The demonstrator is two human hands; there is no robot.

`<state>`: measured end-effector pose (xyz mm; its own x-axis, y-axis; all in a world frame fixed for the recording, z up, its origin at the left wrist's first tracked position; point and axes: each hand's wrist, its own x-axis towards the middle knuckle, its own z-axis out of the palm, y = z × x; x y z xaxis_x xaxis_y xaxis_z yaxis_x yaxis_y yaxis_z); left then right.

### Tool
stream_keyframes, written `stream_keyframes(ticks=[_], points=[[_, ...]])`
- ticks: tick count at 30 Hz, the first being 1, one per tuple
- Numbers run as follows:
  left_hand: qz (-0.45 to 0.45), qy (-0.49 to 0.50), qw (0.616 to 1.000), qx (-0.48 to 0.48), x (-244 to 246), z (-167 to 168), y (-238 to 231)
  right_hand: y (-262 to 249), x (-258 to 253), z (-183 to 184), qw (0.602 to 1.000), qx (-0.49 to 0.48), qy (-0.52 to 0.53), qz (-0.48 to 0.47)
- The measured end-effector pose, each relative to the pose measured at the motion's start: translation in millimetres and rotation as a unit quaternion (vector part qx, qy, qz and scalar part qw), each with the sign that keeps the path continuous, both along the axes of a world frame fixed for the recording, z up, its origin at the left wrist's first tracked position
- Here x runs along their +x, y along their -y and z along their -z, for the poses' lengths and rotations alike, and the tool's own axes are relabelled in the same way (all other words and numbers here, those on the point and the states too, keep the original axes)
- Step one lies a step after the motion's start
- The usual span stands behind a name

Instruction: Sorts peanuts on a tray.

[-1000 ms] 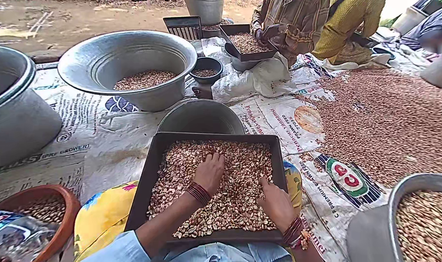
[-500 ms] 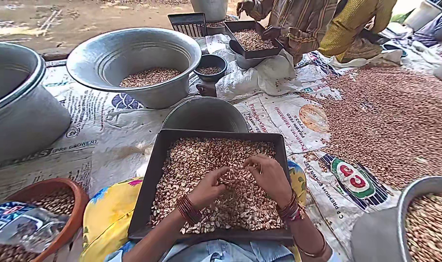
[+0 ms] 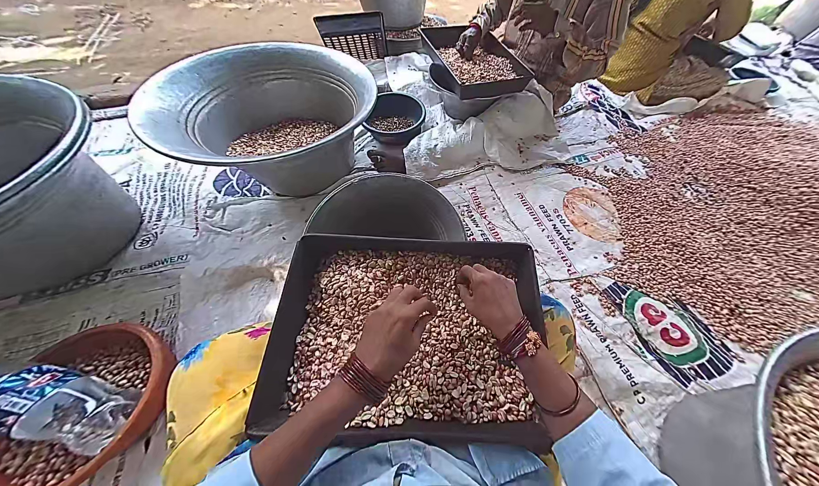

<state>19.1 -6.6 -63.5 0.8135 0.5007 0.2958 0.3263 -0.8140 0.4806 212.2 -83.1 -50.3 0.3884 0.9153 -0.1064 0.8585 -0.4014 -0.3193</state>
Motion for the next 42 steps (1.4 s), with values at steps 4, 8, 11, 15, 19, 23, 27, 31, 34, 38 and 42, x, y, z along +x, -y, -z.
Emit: stream_keyframes(ticks=[4, 8, 11, 15, 19, 23, 27, 31, 34, 38, 42], points=[[0.015, -0.057, 0.998, 0.006, 25.4, 13.7, 7.6, 15.7, 17.2, -1.6, 0.963, 0.159, -0.214, 0.033], [0.034, -0.172, 0.984, -0.028, 37.1, 11.8, 11.4, 40.7, 23.3, -1.0, 0.844, 0.276, -0.456, 0.064], [0.051, -0.133, 0.988, -0.057, 32.8, 16.5, 8.1, 51.4, 21.7, 2.0, 0.917, 0.229, -0.31, 0.102], [0.006, -0.013, 0.969, -0.247, 18.9, 9.6, -17.0, 45.4, 14.0, -2.0, 0.976, 0.148, -0.143, 0.068], [-0.057, 0.108, 0.89, -0.438, 2.8, -3.8, -43.1, 24.6, 7.4, -8.3, 0.994, 0.105, -0.013, 0.021], [-0.056, 0.001, 0.962, -0.266, -4.1, -2.3, -41.3, 4.6, 9.6, -3.2, 0.999, 0.033, 0.032, -0.006], [-0.011, -0.078, 0.987, -0.143, 4.4, 3.9, -20.2, 4.6, 11.3, -2.5, 0.999, 0.042, -0.012, 0.009], [0.0, -0.148, 0.985, -0.092, 18.8, 12.4, -9.2, 21.3, 16.3, 0.0, 0.963, 0.207, -0.152, 0.075], [0.005, -0.164, 0.984, -0.065, 24.4, 13.9, -5.8, 35.9, 10.5, -3.5, 0.96, 0.201, -0.179, 0.076], [0.003, -0.107, 0.983, -0.148, 18.4, 9.7, -21.5, 42.9, -4.3, 1.3, 0.994, 0.065, -0.085, -0.029], [-0.073, 0.043, 0.952, -0.294, 7.5, 3.9, -56.0, 41.6, -13.7, 7.9, 0.998, 0.021, -0.032, -0.042]])
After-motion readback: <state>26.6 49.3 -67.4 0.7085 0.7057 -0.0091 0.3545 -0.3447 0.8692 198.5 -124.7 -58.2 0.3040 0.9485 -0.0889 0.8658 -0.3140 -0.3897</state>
